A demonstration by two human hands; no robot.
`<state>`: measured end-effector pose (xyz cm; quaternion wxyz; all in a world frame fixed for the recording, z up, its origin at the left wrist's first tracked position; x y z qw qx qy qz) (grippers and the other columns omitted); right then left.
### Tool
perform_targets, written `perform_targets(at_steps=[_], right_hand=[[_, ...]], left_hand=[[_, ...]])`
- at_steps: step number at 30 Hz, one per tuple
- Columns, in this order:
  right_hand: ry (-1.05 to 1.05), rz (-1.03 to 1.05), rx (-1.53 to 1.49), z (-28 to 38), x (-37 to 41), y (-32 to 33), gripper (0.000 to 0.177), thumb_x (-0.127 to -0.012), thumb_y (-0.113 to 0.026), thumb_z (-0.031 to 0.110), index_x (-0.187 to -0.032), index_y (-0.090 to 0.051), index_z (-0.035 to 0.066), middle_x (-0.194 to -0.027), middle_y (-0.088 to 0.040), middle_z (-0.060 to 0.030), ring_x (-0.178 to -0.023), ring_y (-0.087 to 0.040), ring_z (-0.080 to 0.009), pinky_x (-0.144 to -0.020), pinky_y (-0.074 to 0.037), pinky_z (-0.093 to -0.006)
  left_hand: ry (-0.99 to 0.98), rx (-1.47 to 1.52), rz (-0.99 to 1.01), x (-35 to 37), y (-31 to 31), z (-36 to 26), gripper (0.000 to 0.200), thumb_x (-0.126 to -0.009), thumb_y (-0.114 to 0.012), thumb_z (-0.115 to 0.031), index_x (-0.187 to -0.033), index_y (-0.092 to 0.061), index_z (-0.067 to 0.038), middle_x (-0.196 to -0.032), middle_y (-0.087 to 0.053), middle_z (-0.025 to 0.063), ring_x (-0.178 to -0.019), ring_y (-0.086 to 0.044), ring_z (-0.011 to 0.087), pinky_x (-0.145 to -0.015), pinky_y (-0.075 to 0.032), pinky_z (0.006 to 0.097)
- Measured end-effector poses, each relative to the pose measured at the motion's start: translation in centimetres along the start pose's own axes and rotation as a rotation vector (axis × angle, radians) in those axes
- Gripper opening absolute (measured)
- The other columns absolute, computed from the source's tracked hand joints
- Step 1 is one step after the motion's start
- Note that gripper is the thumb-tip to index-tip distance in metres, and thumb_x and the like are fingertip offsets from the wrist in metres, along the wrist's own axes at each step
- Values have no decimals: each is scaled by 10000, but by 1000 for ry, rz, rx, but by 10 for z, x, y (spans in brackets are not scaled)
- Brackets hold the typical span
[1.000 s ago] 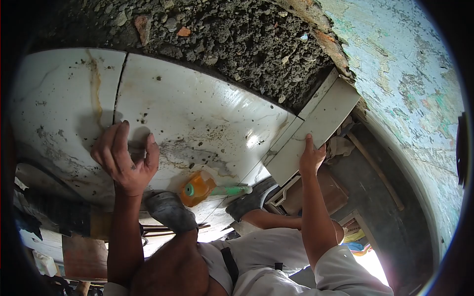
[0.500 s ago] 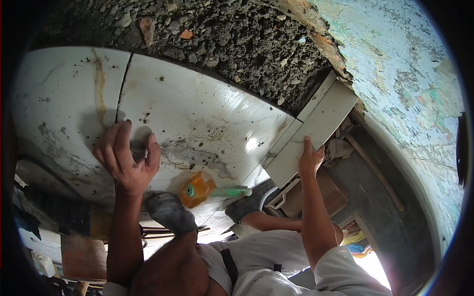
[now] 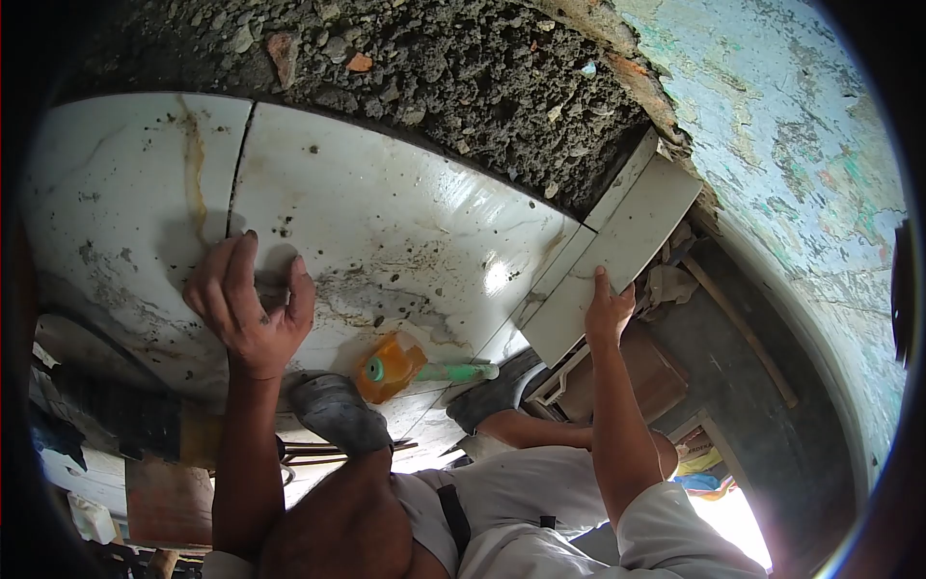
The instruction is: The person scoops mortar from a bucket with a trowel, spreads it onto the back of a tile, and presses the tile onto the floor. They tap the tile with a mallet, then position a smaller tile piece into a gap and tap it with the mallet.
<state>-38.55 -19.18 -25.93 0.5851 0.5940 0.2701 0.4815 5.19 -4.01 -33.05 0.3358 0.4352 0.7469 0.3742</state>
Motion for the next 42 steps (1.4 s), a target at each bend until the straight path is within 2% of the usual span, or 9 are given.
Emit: perform_targets(at_steps=[3,5,31,33,37,40,42], right_hand=[[-37,6,20,0,1,1,443,-884,-685,261,-1146,-564,-76,-1046,-669,-179,-935,-641,-255,-844,-491,-366],[11,9,-23,-1,0,0,449,-889,-685,267,-1145,-555,-79,-1033,-666,-173,-901,-640,-252,-811,-501,-364],[-27,-19,-51,4,2,-2,419,-875,-684,222,-1122,-566,-94,-1017,-673,-194,-910,-646,-266,-826,-497,-369],[-21,-33,-67,-1,1,-2,420,-872,-687,230,-1112,-570,-94,-1004,-676,-196,-899,-651,-273,-819,-500,-372],[25,-78,-11,1,0,-1,434,-854,-698,270,-1074,-583,-85,-944,-686,-206,-851,-671,-304,-778,-510,-386],[3,-25,-61,-5,-1,-2,479,-852,-711,283,-1092,-567,-106,-924,-682,-195,-810,-658,-262,-748,-518,-371],[4,-30,-80,-5,-1,-1,449,-853,-697,267,-1083,-575,-99,-938,-686,-210,-848,-669,-292,-778,-514,-380]], left_hand=[[10,10,1,-1,0,-2,453,-817,-718,-193,-1194,-552,-3,-1134,-577,125,-1046,-533,273,-913,-385,426],[6,6,5,-1,0,-2,455,-815,-719,-192,-1195,-553,-3,-1135,-578,125,-1049,-533,272,-914,-385,425],[-3,-17,0,-2,-1,-4,466,-799,-723,-200,-1188,-562,1,-1146,-569,134,-1044,-532,281,-901,-378,421],[-14,-56,-7,-4,-1,-5,434,-826,-704,-272,-1144,-588,0,-1102,-587,131,-1011,-537,274,-872,-383,401],[-28,-49,-27,-4,1,-7,437,-820,-708,-262,-1148,-587,-1,-1107,-588,131,-1016,-540,274,-877,-381,401],[-18,-56,-35,-5,2,-9,438,-813,-709,-253,-1154,-587,-7,-1108,-589,131,-1012,-541,285,-879,-379,403],[36,-44,17,-3,1,-7,439,-807,-714,-207,-1180,-577,-20,-1141,-568,149,-1051,-522,317,-912,-379,436]])
Point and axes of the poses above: each hand's wrist, its own x-axis away from the middle knuckle, its own y-axis out of the back of the hand, z = x × y, the point moved 5 cm from there along -x, towards the middle knuckle
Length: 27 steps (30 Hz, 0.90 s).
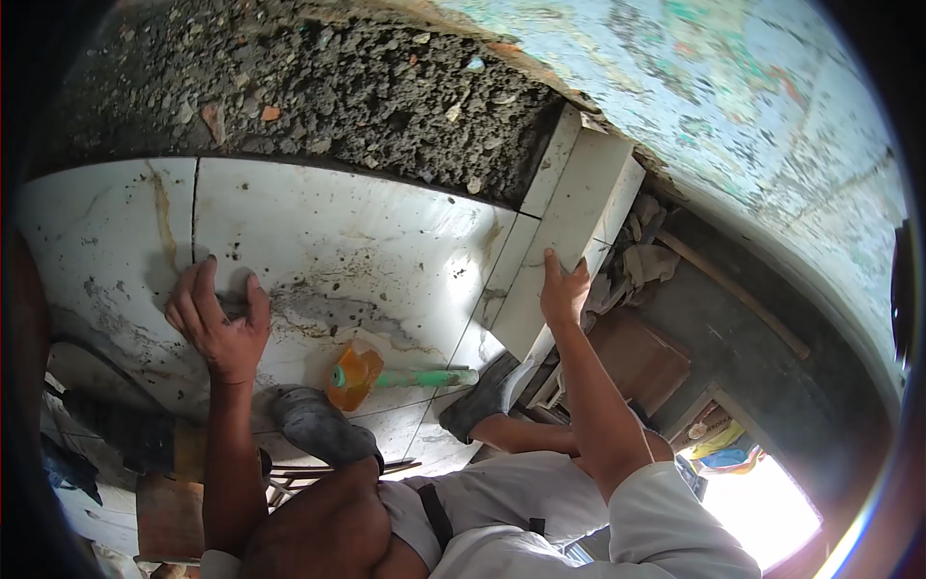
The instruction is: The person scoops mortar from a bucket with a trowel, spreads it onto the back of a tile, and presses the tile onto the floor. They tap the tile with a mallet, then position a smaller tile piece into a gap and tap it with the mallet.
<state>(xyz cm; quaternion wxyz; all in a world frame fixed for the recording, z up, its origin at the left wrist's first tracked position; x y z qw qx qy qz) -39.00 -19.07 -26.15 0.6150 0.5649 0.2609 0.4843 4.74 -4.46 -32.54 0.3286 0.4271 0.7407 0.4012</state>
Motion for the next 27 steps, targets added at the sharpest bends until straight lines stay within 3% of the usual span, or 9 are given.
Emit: perform_targets(at_steps=[2,7,11,12,15,18,21,27], right_hand=[[1,8,-24,5,2,2,418,-847,-671,260,-1067,-589,-86,-937,-690,-234,-912,-680,-345,-820,-506,-402],[-22,-41,36,-23,-14,15,425,-830,-665,305,-1033,-611,-64,-923,-686,-244,-898,-678,-384,-813,-507,-428],[-29,-175,94,-96,-53,49,407,-823,-697,292,-996,-624,-70,-910,-691,-245,-868,-689,-366,-777,-518,-417],[11,-192,-35,-112,-59,60,377,-831,-699,267,-992,-628,-67,-909,-697,-236,-855,-696,-344,-769,-519,-409],[-1,-154,-13,-160,-89,86,372,-839,-702,241,-1061,-630,-50,-993,-699,-207,-924,-686,-322,-794,-507,-385],[-71,-83,80,-184,-111,97,474,-863,-703,281,-1192,-578,-36,-1110,-657,-189,-1008,-643,-283,-846,-493,-414],[-23,-110,7,-201,-130,91,441,-836,-713,278,-1130,-613,-36,-1073,-675,-201,-995,-652,-300,-843,-482,-398],[-77,-99,66,-201,-140,84,460,-868,-699,285,-1189,-590,-27,-1086,-662,-172,-978,-637,-278,-850,-475,-395]], left_hand=[[-18,-7,-18,1,2,0,433,-814,-708,-213,-1182,-575,-25,-1145,-564,149,-1056,-519,325,-917,-379,443],[-50,-34,-43,2,2,1,427,-824,-694,-219,-1188,-563,-36,-1159,-550,153,-1075,-512,343,-933,-379,464],[-71,-33,-42,3,-1,3,438,-812,-694,-220,-1186,-555,-38,-1161,-549,154,-1082,-511,350,-940,-379,472],[-75,-34,-47,3,-2,3,440,-806,-695,-224,-1181,-556,-40,-1156,-552,149,-1080,-514,343,-939,-378,469],[-91,-48,-48,2,-2,1,429,-808,-691,-210,-1176,-555,-37,-1155,-554,150,-1090,-514,344,-944,-376,469],[-94,-67,-29,3,-4,2,426,-817,-684,-211,-1182,-555,-32,-1159,-554,150,-1094,-516,344,-948,-375,472],[-85,-103,-12,4,-6,4,433,-826,-678,-214,-1197,-556,-25,-1162,-553,154,-1096,-517,345,-947,-377,471],[-81,-102,21,3,-7,4,411,-864,-664,-196,-1221,-557,-23,-1196,-543,158,-1114,-511,350,-964,-374,462]])
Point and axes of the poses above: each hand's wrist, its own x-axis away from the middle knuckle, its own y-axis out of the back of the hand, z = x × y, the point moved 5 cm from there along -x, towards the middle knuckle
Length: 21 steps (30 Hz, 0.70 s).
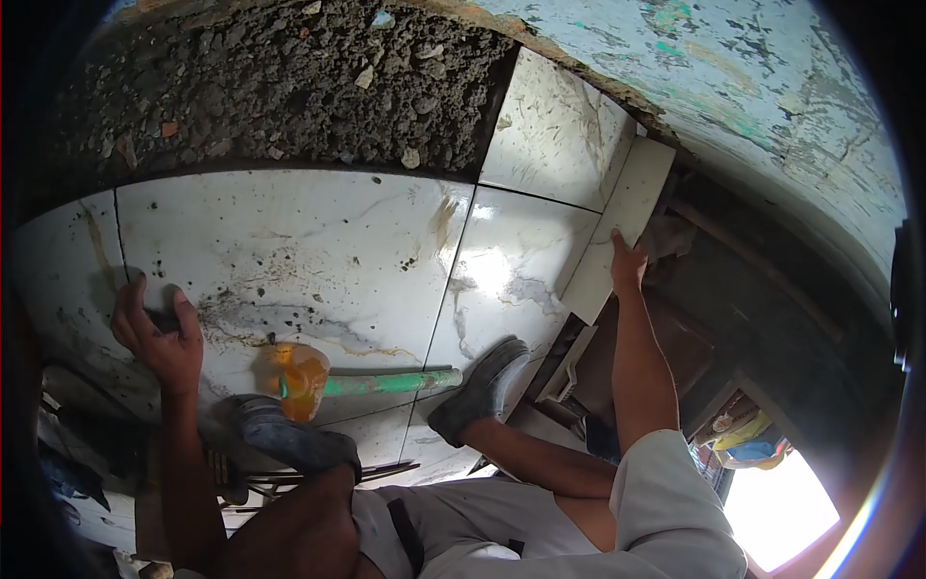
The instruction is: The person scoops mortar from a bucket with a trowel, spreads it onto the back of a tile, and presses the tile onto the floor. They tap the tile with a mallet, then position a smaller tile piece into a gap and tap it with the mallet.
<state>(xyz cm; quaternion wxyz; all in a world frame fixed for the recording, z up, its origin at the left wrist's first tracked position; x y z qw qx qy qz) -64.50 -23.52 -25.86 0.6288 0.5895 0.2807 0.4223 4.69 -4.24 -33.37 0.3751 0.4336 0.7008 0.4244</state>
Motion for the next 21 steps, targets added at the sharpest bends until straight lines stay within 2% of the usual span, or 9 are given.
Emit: perform_targets(at_steps=[7,19,21], right_hand=[[29,-9,-125,-7,-9,-3,442,-863,-716,255,-1174,-593,-35,-1093,-658,-145,-973,-625,-237,-863,-470,-368],[-4,16,11,6,-19,5,390,-866,-708,233,-1127,-617,-42,-1046,-678,-125,-929,-633,-215,-834,-476,-342],[-3,32,7,7,-21,4,435,-862,-716,265,-1151,-607,-41,-1083,-662,-126,-955,-619,-219,-848,-471,-350]], left_hand=[[-23,-4,23,0,1,0,415,-866,-661,-189,-1221,-561,3,-1179,-537,166,-1094,-509,343,-937,-398,443],[-21,-21,81,1,0,5,449,-872,-650,-195,-1253,-535,13,-1206,-525,184,-1126,-477,345,-966,-373,445],[-28,-14,90,1,-1,4,457,-872,-650,-201,-1257,-529,15,-1209,-521,190,-1123,-472,343,-969,-365,445]])
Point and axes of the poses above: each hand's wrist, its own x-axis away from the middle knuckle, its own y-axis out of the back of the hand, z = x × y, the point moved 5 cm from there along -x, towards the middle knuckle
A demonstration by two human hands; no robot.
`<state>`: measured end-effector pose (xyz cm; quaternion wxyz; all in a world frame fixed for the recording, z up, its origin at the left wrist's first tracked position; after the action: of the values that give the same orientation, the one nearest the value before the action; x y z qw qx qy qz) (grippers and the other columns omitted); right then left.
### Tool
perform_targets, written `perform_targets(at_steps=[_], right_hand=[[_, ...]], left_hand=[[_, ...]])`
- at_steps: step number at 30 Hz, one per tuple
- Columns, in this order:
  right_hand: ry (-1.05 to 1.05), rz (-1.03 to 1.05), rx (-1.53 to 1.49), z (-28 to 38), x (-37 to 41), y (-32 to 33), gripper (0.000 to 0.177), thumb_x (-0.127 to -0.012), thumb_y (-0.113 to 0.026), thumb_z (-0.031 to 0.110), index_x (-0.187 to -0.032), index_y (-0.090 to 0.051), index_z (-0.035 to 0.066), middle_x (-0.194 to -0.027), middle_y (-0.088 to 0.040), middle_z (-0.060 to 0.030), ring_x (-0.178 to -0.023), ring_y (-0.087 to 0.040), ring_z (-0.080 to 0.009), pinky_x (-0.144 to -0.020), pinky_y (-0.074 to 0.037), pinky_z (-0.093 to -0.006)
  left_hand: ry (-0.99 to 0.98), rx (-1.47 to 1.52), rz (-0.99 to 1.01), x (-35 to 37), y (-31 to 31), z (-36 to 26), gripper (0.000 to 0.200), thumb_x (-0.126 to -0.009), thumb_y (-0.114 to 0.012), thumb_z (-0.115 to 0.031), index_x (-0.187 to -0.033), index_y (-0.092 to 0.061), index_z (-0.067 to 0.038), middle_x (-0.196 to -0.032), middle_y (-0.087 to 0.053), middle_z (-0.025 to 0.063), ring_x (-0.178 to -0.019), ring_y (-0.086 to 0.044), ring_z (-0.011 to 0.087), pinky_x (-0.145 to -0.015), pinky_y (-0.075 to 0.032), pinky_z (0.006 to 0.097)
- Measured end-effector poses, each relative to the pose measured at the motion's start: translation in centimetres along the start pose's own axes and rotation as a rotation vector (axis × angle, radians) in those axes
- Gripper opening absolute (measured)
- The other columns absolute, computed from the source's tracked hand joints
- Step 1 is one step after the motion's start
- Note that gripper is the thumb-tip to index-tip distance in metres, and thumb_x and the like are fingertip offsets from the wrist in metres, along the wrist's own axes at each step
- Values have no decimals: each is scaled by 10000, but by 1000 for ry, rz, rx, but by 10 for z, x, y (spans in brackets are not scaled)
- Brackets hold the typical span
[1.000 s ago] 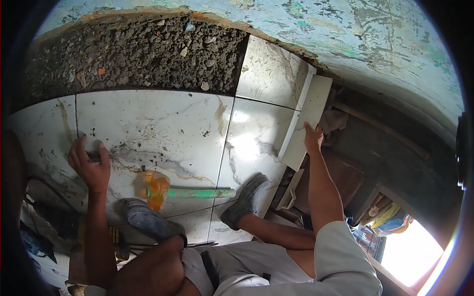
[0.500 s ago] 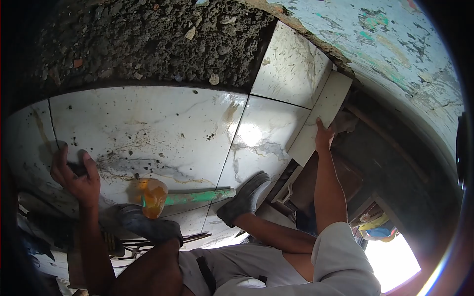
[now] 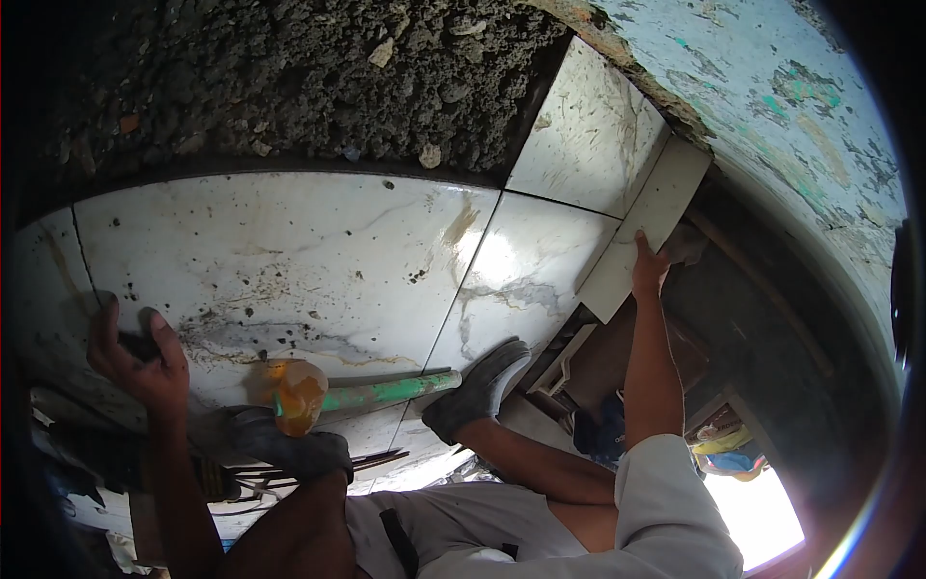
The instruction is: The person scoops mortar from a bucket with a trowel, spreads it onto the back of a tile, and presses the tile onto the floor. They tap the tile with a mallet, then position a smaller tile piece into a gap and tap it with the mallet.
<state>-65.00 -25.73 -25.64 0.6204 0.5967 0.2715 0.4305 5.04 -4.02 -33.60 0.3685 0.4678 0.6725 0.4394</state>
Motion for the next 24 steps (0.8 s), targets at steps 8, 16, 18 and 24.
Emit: perform_targets(at_steps=[8,16,18,24], right_hand=[[4,25,-29,-6,-5,-2,463,-854,-725,282,-1169,-602,-35,-1105,-649,-116,-961,-608,-221,-858,-464,-347],[-17,-28,-14,-8,-4,2,372,-863,-716,246,-1084,-640,-43,-1002,-689,-124,-882,-635,-203,-802,-482,-334],[-3,-9,-42,-9,-7,0,400,-859,-724,248,-1121,-623,-37,-1050,-670,-117,-921,-622,-207,-827,-474,-340],[26,25,-55,-9,-7,0,419,-861,-724,243,-1157,-608,-29,-1099,-653,-111,-960,-612,-215,-852,-467,-351]], left_hand=[[4,-27,4,2,-1,3,460,-872,-649,-203,-1258,-523,13,-1212,-517,193,-1121,-465,341,-971,-360,447],[18,-13,13,2,-1,3,461,-872,-648,-199,-1262,-520,10,-1217,-513,193,-1129,-458,341,-979,-355,446],[3,-20,16,2,-1,3,461,-872,-647,-192,-1265,-516,10,-1223,-508,194,-1134,-456,344,-983,-352,446],[8,-28,27,2,-1,2,463,-873,-645,-191,-1266,-510,12,-1230,-502,195,-1138,-454,345,-987,-349,445]])
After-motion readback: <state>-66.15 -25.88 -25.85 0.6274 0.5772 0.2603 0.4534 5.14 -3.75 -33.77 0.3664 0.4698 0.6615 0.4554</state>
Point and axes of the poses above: each hand's wrist, its own x-axis away from the middle knuckle, its own y-axis out of the back of the hand, z = x × y, the point moved 5 cm from there along -x, towards the middle knuckle
